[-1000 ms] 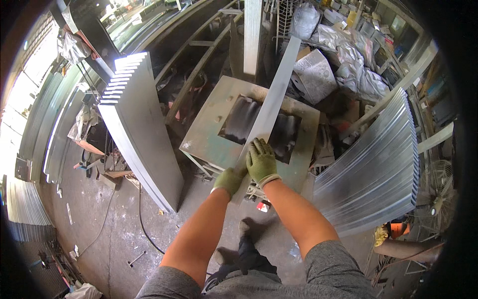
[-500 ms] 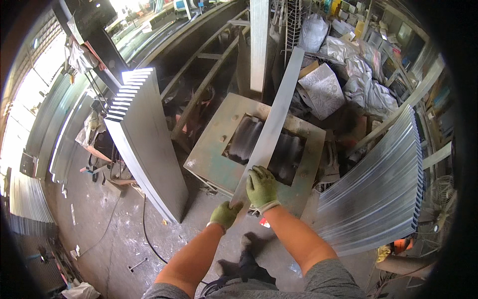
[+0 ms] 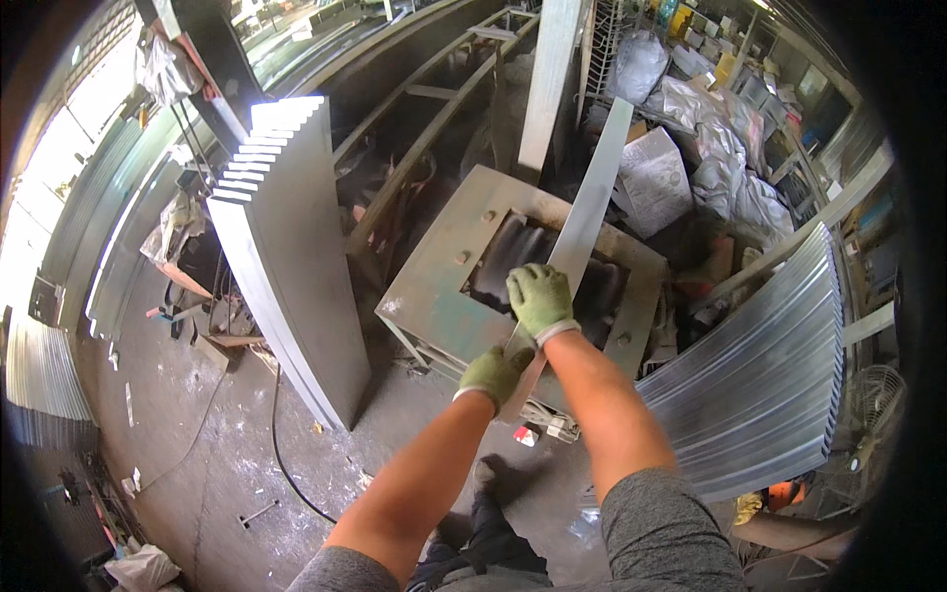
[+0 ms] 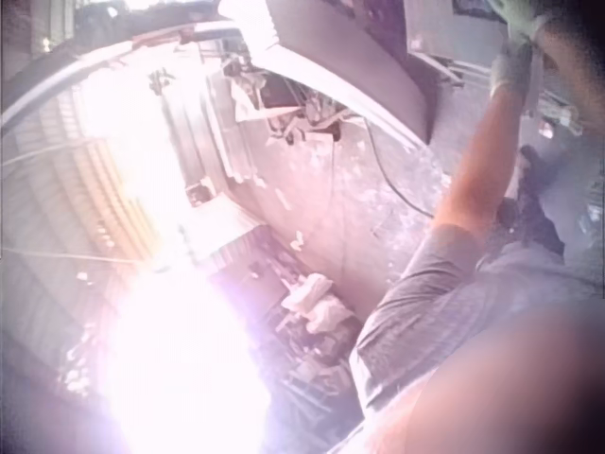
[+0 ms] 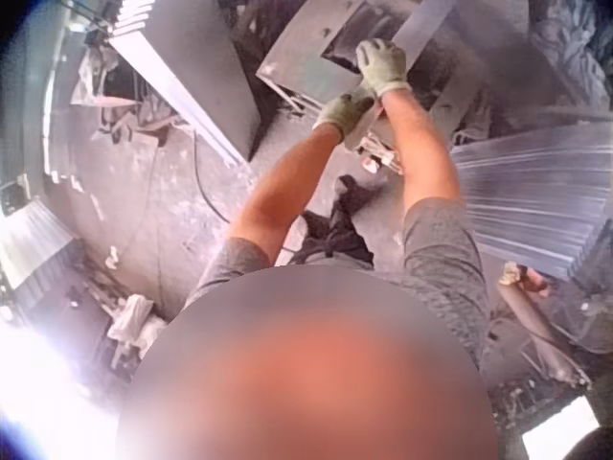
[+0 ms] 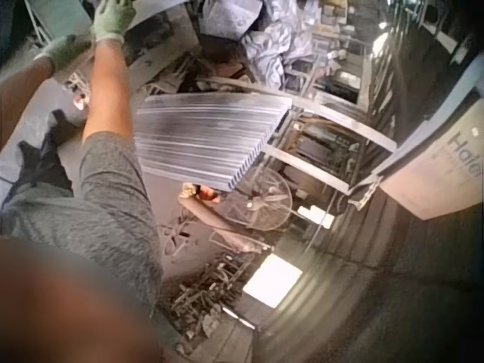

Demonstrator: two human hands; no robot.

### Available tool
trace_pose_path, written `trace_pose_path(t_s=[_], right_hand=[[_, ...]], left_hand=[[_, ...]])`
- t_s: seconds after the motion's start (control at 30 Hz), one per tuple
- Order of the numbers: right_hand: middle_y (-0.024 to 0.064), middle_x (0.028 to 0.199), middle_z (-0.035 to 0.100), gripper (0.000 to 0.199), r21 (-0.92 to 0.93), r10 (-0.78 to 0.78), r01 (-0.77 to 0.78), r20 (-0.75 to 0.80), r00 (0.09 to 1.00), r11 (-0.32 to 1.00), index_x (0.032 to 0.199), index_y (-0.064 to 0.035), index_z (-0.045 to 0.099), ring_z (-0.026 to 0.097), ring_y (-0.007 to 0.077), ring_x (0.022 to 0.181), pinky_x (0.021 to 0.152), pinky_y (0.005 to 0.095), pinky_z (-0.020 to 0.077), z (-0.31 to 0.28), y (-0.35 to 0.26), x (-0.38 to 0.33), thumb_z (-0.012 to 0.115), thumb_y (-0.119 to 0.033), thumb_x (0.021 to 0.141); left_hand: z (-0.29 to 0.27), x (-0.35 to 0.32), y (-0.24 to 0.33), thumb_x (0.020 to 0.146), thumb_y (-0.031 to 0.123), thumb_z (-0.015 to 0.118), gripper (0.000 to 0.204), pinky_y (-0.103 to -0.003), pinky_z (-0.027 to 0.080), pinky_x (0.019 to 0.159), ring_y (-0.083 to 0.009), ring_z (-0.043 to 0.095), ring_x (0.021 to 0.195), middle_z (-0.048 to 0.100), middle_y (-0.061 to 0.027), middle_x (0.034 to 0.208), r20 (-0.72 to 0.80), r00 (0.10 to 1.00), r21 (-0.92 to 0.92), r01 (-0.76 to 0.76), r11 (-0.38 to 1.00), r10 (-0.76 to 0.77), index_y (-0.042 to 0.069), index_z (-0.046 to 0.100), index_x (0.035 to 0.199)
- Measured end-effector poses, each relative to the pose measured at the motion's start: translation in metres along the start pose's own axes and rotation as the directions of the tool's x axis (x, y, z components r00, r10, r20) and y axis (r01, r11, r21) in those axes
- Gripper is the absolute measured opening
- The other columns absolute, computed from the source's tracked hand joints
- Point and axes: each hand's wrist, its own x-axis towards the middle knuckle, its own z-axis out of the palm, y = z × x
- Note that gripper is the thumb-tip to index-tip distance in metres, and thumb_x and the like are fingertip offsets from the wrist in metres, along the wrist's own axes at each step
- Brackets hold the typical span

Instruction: The person repeatedly picks up long metal sheets and feeds them into a roller machine, then stacks the processed sheets on a nearby pile. The person wears gloves and handles the sheets one at a time in a repetitive cycle.

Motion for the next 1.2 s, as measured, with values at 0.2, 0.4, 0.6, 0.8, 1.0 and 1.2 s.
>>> trace_pose_path(t_s=[0.2, 0.4, 0.6, 0.8, 1.0, 1.2], right_hand=[[0.0096, 0.097, 0.075, 0.023, -0.058, -0.043, 0.049, 0.097, 0.994, 0.997, 0.094, -0.0135, 0.073, 0.071, 0.0361, 0.094, 0.086, 0.0523, 0.0545, -0.005, -0.01, -0.01, 0.064, -0.032, 0.103], [0.011, 0.097, 0.074, 0.022, -0.052, -0.045, 0.054, 0.157, 0.987, 0.997, 0.09, -0.0122, 0.073, 0.069, 0.0371, 0.098, 0.093, 0.0526, 0.0507, -0.011, -0.064, -0.057, 0.068, -0.031, 0.101], [0.0109, 0.093, 0.072, 0.019, -0.003, -0.097, 0.099, 0.185, 0.978, 0.995, 0.09, -0.0128, 0.072, 0.068, 0.0376, 0.094, 0.09, 0.0543, 0.0491, -0.011, -0.127, -0.125, 0.066, -0.028, 0.1], [0.0086, 0.089, 0.073, 0.022, 0.026, -0.123, 0.121, 0.222, 0.967, 0.992, 0.085, -0.0134, 0.072, 0.068, 0.0324, 0.09, 0.082, 0.0517, 0.0507, 0.001, -0.218, -0.221, 0.068, -0.034, 0.095], [0.0049, 0.091, 0.072, 0.017, 0.167, -0.165, 0.103, 0.416, 0.894, 0.981, 0.087, -0.0155, 0.069, 0.068, 0.0295, 0.094, 0.084, 0.0512, 0.0486, -0.018, -0.348, -0.333, 0.069, -0.033, 0.09], [0.0157, 0.13, 0.074, 0.027, 0.727, -0.262, -0.075, 0.339, 0.904, 0.683, 0.12, -0.0087, 0.073, 0.071, 0.0376, 0.118, 0.102, 0.0512, 0.0555, -0.052, -0.394, -0.365, 0.071, -0.022, 0.097]], left_hand=[[0.002, -0.014, -0.003, 0.102, 0.07, 0.056, 0.073, -0.054, 0.054, 0.103, -0.0492, 0.07, 0.121, 0.073, -0.0306, 0.127, 0.033, 0.995, -0.146, 0.094, 0.985, -0.09, 0.009, 0.067, 0.14], [0.014, -0.086, -0.025, 0.099, 0.072, 0.06, 0.074, -0.055, 0.054, 0.101, -0.0508, 0.07, 0.118, 0.076, -0.0307, 0.12, 0.022, 0.971, -0.236, 0.237, 0.942, -0.239, 0.007, 0.069, 0.132], [0.039, -0.167, -0.065, 0.099, 0.076, 0.059, 0.075, -0.056, 0.054, 0.099, -0.052, 0.07, 0.117, 0.076, -0.0313, 0.118, 0.091, 0.93, -0.287, 0.368, 0.884, -0.357, 0.005, 0.072, 0.122], [0.095, -0.271, -0.142, 0.097, 0.079, 0.06, 0.081, -0.055, 0.054, 0.101, -0.0498, 0.07, 0.12, 0.075, -0.0322, 0.12, 0.123, 0.887, -0.235, 0.461, 0.856, -0.445, 0.004, 0.074, 0.126], [0.122, -0.427, -0.211, 0.093, 0.082, 0.063, 0.088, -0.053, 0.055, 0.103, -0.0473, 0.072, 0.12, 0.077, -0.0282, 0.124, 0.185, 0.82, -0.191, 0.571, 0.798, -0.542, 0.003, 0.074, 0.132], [0.123, -0.572, -0.273, 0.091, 0.082, 0.065, 0.083, -0.05, 0.057, 0.096, -0.0445, 0.075, 0.112, 0.079, -0.0255, 0.116, 0.267, 0.777, -0.193, 0.622, 0.758, -0.57, 0.007, 0.079, 0.122]])
